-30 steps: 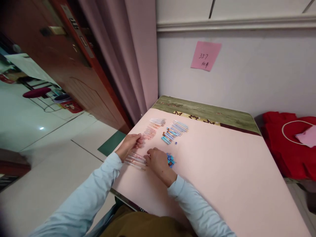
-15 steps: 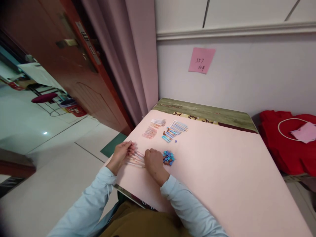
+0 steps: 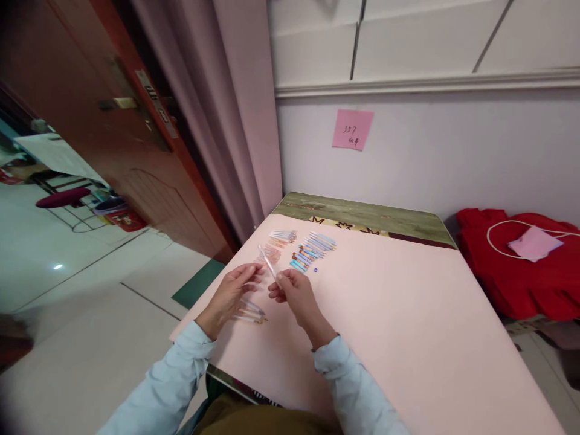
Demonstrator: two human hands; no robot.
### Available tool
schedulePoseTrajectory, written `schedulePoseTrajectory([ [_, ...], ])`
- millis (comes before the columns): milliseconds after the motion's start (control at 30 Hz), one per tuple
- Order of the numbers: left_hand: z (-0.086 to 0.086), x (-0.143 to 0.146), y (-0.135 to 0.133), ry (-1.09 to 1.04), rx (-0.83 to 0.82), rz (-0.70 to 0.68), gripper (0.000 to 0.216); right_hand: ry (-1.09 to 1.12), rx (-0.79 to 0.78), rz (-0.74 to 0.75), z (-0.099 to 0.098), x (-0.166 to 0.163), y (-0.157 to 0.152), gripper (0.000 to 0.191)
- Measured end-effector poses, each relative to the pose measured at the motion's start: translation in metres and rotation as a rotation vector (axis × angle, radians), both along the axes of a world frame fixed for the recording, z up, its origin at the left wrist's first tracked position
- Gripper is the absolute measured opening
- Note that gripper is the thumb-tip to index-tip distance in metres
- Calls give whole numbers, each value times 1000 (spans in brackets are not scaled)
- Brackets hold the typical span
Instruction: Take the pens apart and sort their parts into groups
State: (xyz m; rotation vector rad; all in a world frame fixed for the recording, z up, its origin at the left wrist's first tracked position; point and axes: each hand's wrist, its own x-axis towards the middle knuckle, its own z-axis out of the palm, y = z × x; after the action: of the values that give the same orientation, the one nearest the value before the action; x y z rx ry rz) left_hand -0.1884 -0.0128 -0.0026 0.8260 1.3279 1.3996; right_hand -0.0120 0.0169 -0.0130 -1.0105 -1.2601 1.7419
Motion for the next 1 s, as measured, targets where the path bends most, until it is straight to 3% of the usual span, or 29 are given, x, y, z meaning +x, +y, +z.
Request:
schedulePoseTrajectory([
  [100,24,31,10,-189,61,-209,41,341,-245,77,16,11,0,37],
  [200,38,53,18,-265,70,-262,35,481,-375,131,28,20,-1,34],
  [467,66,76,22,-261,87,-353,35,635,-392,376,50,43,1,28],
  [600,69,82,19,-293,84,-375,33,712,-445,452,55,48,1,28],
  [767,60,82,24,-286,109,-304,25,605,-384,315,56,42,-1,39],
  [1000,64,78,25,-247,85,-196,30,324,-47,6,51,34,-6,45],
])
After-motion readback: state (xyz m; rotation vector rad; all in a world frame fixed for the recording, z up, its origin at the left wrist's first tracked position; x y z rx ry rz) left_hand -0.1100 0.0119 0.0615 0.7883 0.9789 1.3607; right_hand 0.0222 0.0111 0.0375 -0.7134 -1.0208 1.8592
